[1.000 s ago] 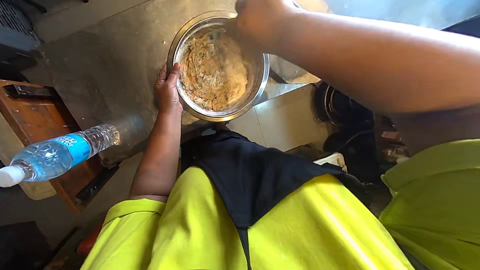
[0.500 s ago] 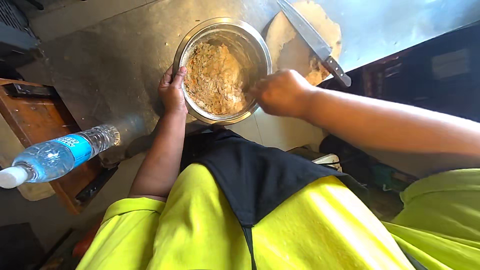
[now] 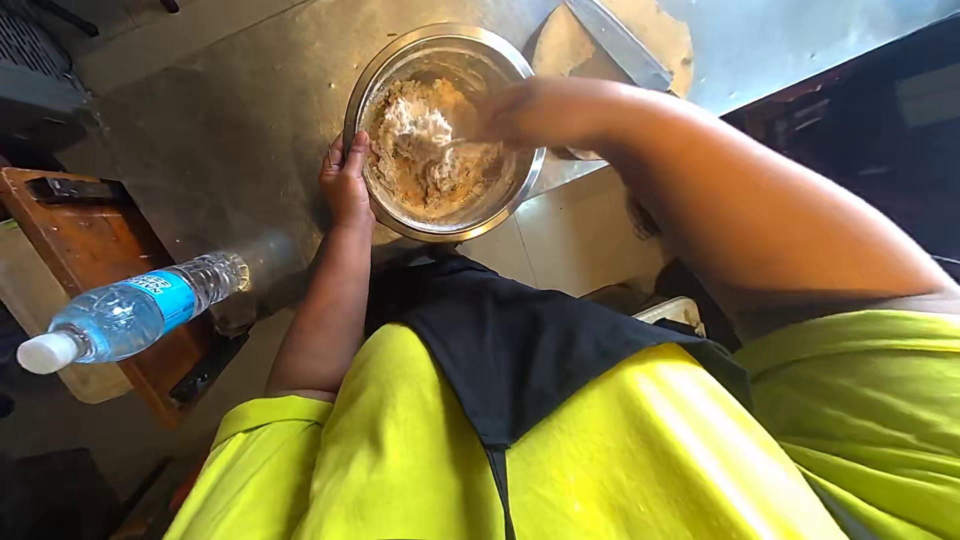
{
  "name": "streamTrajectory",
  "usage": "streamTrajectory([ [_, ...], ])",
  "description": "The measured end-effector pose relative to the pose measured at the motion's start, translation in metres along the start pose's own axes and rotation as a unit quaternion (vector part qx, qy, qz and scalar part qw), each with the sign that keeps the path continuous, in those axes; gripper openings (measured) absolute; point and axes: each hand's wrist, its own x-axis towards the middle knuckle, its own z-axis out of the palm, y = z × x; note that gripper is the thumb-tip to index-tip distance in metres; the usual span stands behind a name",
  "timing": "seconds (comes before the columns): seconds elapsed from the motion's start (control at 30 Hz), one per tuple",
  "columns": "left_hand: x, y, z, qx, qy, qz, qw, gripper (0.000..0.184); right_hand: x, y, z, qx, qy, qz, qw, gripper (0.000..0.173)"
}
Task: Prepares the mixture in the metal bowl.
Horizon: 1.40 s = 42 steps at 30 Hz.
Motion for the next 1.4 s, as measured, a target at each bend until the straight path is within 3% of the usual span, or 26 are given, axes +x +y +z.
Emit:
streamTrajectory([
  [0.07,0.003,0.004,0.002,0.020,-0.004,-0.007,1.000,0.043,-0.008,0.002,-0.016,-0.016,0.026,-0.005,1.000,0.018],
  [0.2,0.003,0.001,0.002,0.020,0.012,-0.005,1.000,0.040,-0.032,0.008,-0.029,-0.137,0.072,-0.030,0.987,0.020],
  [0.3,0.005,-0.003,0.002,0.028,0.006,0.043,0.999,0.031,-0.038,0.011,-0.017,-0.190,0.123,-0.002,0.974,0.024],
  [0.43,0.008,-0.004,0.005,0.021,-0.013,0.069,0.997,0.024,-0.002,0.011,0.019,-0.129,0.162,0.020,0.978,0.030],
  [0.57,0.009,-0.002,0.003,0.050,-0.007,0.061,0.997,0.025,0.029,0.001,0.055,-0.079,0.158,-0.034,0.984,0.030],
  [0.7,0.009,-0.002,0.003,0.062,-0.008,0.067,0.996,0.022,0.011,-0.002,0.065,-0.213,0.102,-0.141,0.962,0.025],
  [0.9,0.010,0.000,0.004,0.056,-0.016,0.075,0.996,0.020,-0.020,0.034,0.048,-0.409,0.045,-0.200,0.889,0.026],
  [1.07,0.011,0.002,0.003,0.061,-0.024,0.063,0.996,0.026,-0.024,0.044,0.000,-0.448,0.135,-0.158,0.869,0.023],
  [1.2,0.013,0.002,0.003,0.052,-0.021,0.062,0.996,0.027,-0.017,0.027,-0.008,-0.368,0.210,-0.095,0.901,0.025],
  [1.3,0.016,0.003,0.003,0.057,-0.025,0.050,0.997,0.030,0.008,0.017,0.004,-0.211,0.203,-0.014,0.956,0.031],
  [1.4,0.021,0.006,0.003,0.064,-0.020,0.030,0.997,0.033,0.040,0.014,0.018,-0.015,0.172,-0.016,0.985,0.028],
])
